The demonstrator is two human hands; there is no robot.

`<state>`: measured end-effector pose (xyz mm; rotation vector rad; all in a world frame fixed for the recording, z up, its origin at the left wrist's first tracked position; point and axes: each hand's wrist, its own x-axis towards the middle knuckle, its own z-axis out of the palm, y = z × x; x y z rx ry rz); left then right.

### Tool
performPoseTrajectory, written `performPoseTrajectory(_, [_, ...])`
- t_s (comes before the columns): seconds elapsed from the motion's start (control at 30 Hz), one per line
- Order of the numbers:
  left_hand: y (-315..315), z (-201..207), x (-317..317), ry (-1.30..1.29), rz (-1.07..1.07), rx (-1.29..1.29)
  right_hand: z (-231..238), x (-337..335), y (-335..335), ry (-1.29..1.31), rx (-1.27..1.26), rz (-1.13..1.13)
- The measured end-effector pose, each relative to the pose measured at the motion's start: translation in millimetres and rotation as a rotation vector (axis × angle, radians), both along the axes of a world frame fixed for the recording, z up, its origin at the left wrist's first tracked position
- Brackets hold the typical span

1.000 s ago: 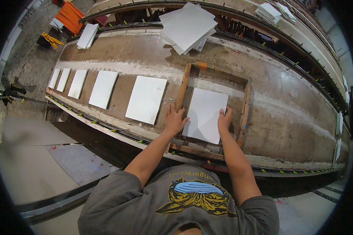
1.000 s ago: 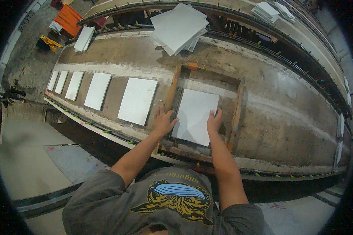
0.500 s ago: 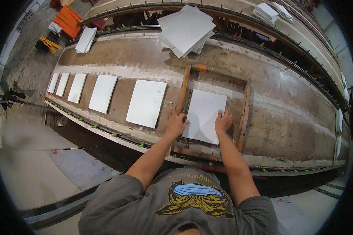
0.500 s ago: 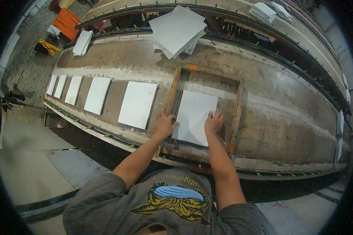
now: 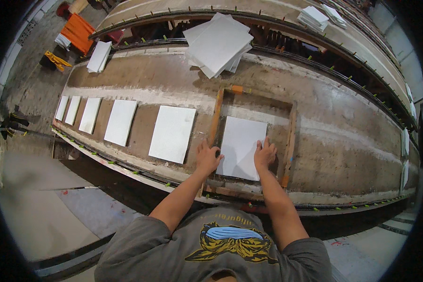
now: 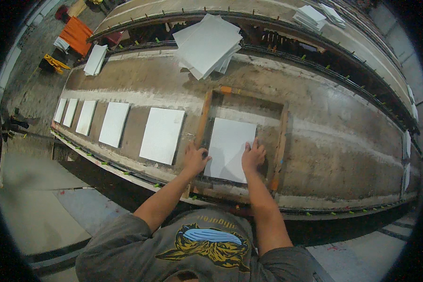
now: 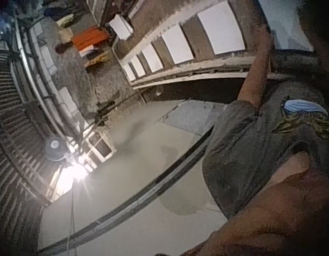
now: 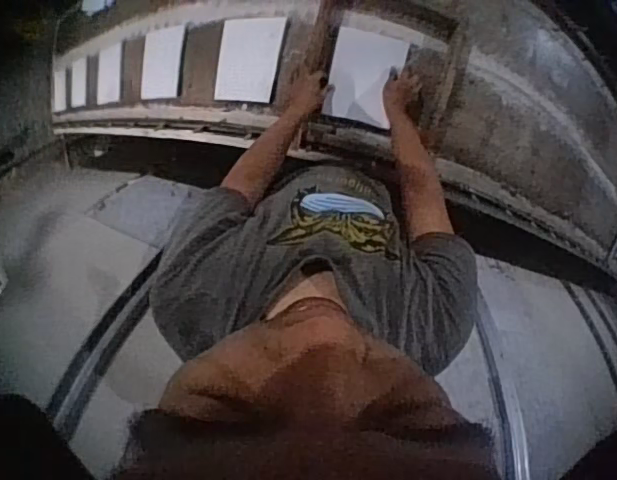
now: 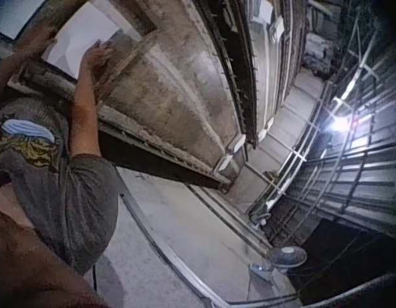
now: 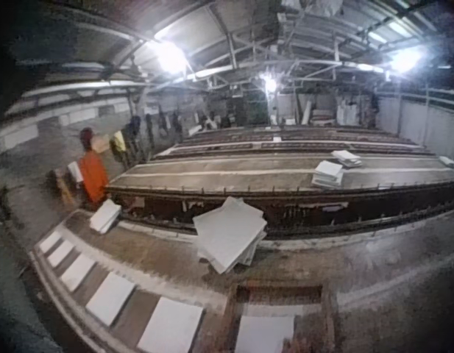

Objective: The person places white rectangular tiles one by one into a wooden frame on a conveyor belt. They pick tiles from a nearby stack, position them inside the frame, and then move the frame along the belt to the next station.

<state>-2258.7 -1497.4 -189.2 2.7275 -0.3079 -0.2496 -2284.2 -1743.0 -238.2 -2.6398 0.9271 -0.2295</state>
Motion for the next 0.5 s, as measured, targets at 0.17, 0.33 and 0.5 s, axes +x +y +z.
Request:
performPoseTrajectory(0.17, [-2,6,1,-0.019,-0.012,0.017,-17,-1,2,-0.08,-0.137,0.001])
performPoseTrajectory(0.33, [-10,15,1,0.039,0.041,0.099,-6,0,12,0.003,-0.287,0.011])
performPoseTrajectory(0.5, [-16,22,-8,-0.164,-0.003,0.184,-17,3,13,-0.015,-0.301,0.036])
